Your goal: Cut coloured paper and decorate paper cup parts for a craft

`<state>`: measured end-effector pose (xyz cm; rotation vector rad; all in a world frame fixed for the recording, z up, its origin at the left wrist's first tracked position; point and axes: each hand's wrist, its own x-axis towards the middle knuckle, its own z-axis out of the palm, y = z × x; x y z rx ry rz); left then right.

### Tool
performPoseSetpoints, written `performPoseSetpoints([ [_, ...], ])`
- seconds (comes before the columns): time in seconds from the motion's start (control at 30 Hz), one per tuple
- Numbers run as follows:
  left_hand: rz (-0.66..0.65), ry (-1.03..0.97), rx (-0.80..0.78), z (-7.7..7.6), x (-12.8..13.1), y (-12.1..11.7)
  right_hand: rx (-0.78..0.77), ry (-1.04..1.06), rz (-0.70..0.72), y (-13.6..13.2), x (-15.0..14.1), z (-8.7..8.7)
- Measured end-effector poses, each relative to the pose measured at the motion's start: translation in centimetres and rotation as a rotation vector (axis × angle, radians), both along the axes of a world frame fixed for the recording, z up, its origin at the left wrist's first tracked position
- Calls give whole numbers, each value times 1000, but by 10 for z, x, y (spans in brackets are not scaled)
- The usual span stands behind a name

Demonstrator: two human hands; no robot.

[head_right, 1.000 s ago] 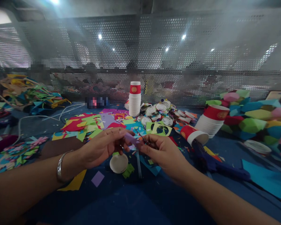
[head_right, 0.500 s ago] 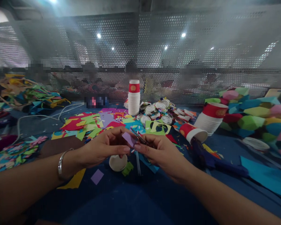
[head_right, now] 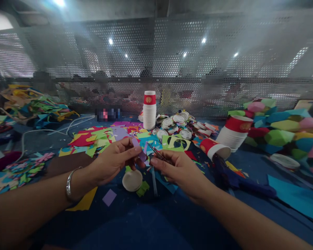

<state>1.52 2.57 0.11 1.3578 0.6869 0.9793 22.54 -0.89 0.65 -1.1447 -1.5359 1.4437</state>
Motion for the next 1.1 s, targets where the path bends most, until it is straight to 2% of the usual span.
performPoseSetpoints([
  [0.2,85,13,-17,-1,0,2,38,-78,24,3,-2,-2],
  [0.33,76,40,-23,-1,1,0,67,-88,81,6,-1,-4],
  [0.57,91,23,-14,-4,3,-4,128,-95,88,8,2,-13],
  [0.77,133,4,-34,-5,1,-3,192,-190,87,7,2,-8],
  [1.1,100,-28,26,-10,0,-1,267,-259,94,10,4,-9],
])
